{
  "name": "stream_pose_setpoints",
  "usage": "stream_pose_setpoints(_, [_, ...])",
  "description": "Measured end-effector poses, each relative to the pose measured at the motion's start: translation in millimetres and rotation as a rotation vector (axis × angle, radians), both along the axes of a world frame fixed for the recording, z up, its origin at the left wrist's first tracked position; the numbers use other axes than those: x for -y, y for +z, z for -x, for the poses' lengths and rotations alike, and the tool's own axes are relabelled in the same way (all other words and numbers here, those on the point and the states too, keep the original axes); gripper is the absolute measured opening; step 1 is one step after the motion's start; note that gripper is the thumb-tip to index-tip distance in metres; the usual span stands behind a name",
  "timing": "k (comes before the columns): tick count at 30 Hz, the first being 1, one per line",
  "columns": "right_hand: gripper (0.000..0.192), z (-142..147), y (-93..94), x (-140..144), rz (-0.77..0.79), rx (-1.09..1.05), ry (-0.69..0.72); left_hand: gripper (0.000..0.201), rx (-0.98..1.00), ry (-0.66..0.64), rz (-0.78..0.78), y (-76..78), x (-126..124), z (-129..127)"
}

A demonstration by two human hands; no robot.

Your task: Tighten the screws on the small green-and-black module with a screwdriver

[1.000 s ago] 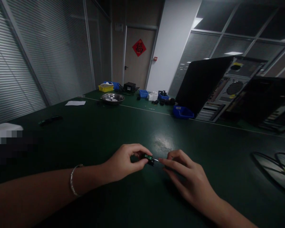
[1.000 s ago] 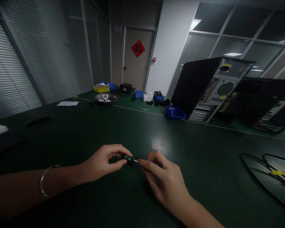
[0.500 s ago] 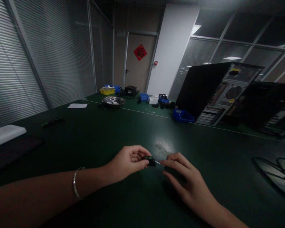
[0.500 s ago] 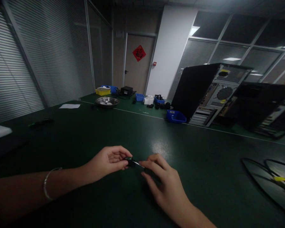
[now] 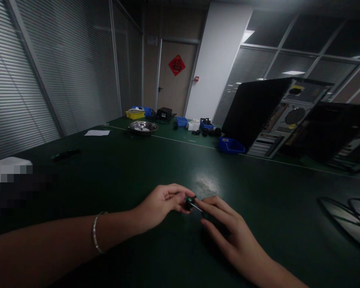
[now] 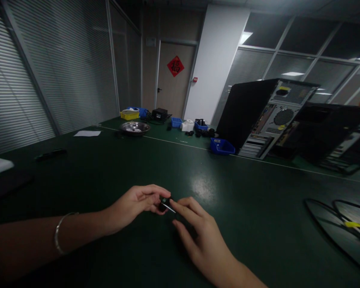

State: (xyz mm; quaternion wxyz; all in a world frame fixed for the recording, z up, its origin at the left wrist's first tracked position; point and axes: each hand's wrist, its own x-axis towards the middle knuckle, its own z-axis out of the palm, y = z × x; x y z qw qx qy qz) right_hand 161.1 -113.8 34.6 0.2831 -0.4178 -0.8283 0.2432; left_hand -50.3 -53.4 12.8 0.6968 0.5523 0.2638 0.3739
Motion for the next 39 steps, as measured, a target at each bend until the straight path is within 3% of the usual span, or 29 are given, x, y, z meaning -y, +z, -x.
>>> stream_pose_setpoints(4, [0.04,0.9,1.6,0.0,0.027,-0.024,0.031,0.01,0.052,0.023,0.091,2.6,0.6,0.2])
stream_pose_setpoints(9, [0.039,1.3,2.2,-0.7,0.046,-0.03,0.051,0.041,0.069,-0.012,0.208,6.9,1.3,2.6])
stream_pose_setpoints(13, [0.039,-0.2,0.3,0.0,0.036,-0.022,0.057,0.037,0.058,-0.071,0.275,8.6,0.0,4.5])
stream_pose_setpoints(29, [0.036,-1.8,-0.3,-1.4,0.001,-0.017,0.023,0.025,-0.017,0.038,0.236,13.5,2.6,2.6])
stream_pose_setpoints(33, [0.036,-2.0,2.6,-1.6,-0.018,0.001,0.008,0.023,0.026,0.007,0.242,13.0,2.4,3.6])
stream_pose_setpoints(39, [0.038,-5.8,4.5,-2.8,-0.126,0.035,-0.017,0.024,0.07,0.029,0.214,10.4,0.5,3.8])
